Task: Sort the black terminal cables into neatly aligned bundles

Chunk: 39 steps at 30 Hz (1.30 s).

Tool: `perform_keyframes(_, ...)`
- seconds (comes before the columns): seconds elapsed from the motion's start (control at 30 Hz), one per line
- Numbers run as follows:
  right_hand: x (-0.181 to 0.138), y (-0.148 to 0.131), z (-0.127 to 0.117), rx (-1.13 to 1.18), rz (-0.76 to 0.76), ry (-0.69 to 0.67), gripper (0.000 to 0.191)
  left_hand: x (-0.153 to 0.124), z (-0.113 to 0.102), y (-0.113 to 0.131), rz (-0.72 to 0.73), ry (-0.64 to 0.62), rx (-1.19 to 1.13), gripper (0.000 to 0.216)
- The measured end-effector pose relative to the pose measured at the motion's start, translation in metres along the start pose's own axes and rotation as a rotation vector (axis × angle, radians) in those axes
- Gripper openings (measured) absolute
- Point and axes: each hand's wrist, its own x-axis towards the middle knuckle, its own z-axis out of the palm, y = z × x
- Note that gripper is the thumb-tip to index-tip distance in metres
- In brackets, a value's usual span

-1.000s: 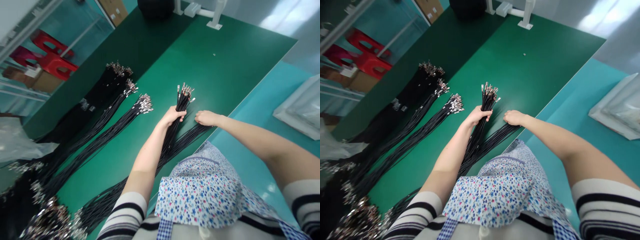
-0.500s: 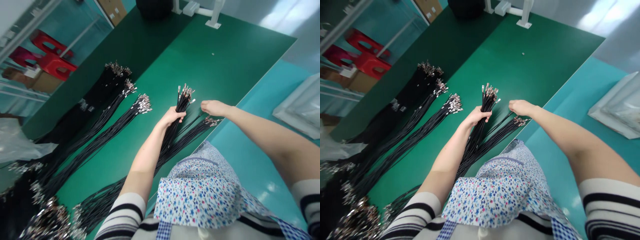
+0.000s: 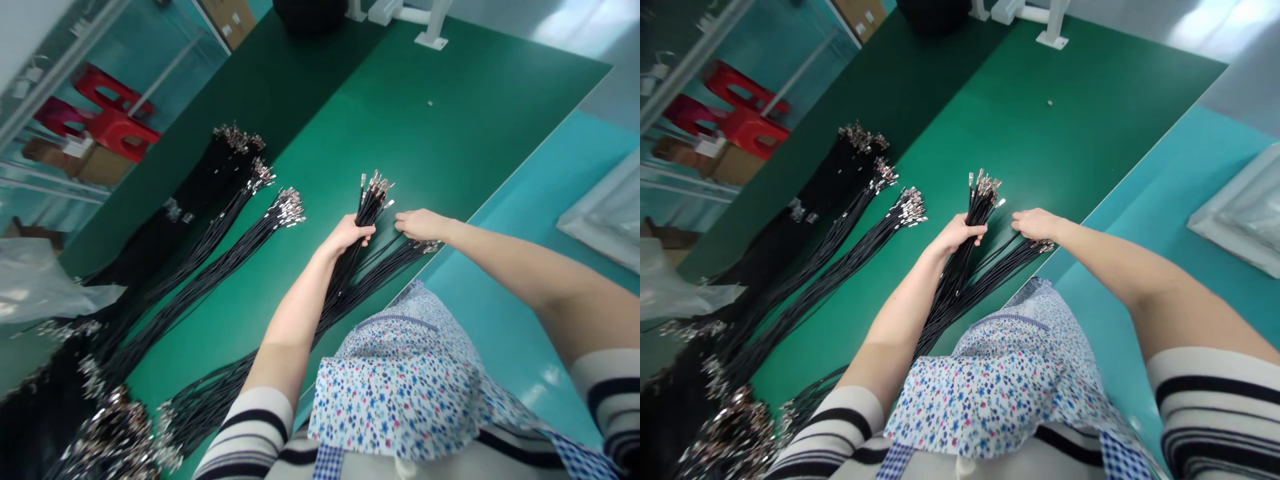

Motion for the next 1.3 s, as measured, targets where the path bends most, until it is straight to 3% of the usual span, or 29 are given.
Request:
perform_keyframes(0.17, 0.001, 0.002, -0.007, -0.123, -0.061, 0.009, 0.014, 0.002, 0.000, -0.002, 0.001, 0.005, -0.002, 0.010)
perform_keyframes(0.4, -0.008, 0.014, -0.017, -0.067, -0.001, -0.093, 0.029, 0.004, -0.002, -0.003, -0.007, -0.015, 0.004, 0.010)
perform_keyframes(0.53, -0.012, 0.012, -0.024, -0.042, 0.013, -0.066, 0.030, 0.008, 0.001, -0.006, -0.023, -0.015, 0.017, 0.009)
perform_keyframes(0.7, -0.009, -0.003, -0.069, -0.007, -0.057, 0.107, 0.023, 0.010, 0.002, -0.010, 0.048, 0.050, 0.060, 0.016)
perform_keyframes(0.77, -0.006, -0.012, -0.093, 0.008, -0.070, 0.142, 0.021, 0.005, -0.001, -0.005, 0.039, -0.024, -0.001, 0.024)
perform_keyframes(0.87, -0.002, -0.023, -0.120, 0.055, -0.062, 0.151, 0.022, -0.008, -0.005, 0.005, -0.023, -0.235, -0.126, 0.030)
perform_keyframes(0.93, -0.001, -0.025, -0.127, 0.107, -0.031, 0.187, 0.022, -0.015, -0.007, 0.010, 0.002, -0.264, -0.122, 0.030)
perform_keyframes(1.07, -0.015, -0.015, -0.103, 0.217, 0.240, 0.358, 0.026, -0.016, -0.002, 0.009, 0.098, -0.072, -0.032, 0.025)
perform_keyframes(1.13, -0.030, -0.011, -0.073, 0.228, 0.365, 0.327, 0.027, -0.012, 0.002, 0.004, 0.097, -0.007, -0.015, 0.019)
perform_keyframes(1.23, -0.055, -0.016, -0.022, 0.184, 0.250, 0.104, 0.019, -0.005, 0.007, -0.001, 0.060, 0.009, 0.001, 0.014)
perform_keyframes(1.3, -0.065, -0.025, 0.005, 0.131, 0.157, 0.091, 0.018, -0.001, 0.010, -0.004, 0.034, 0.000, 0.008, 0.015)
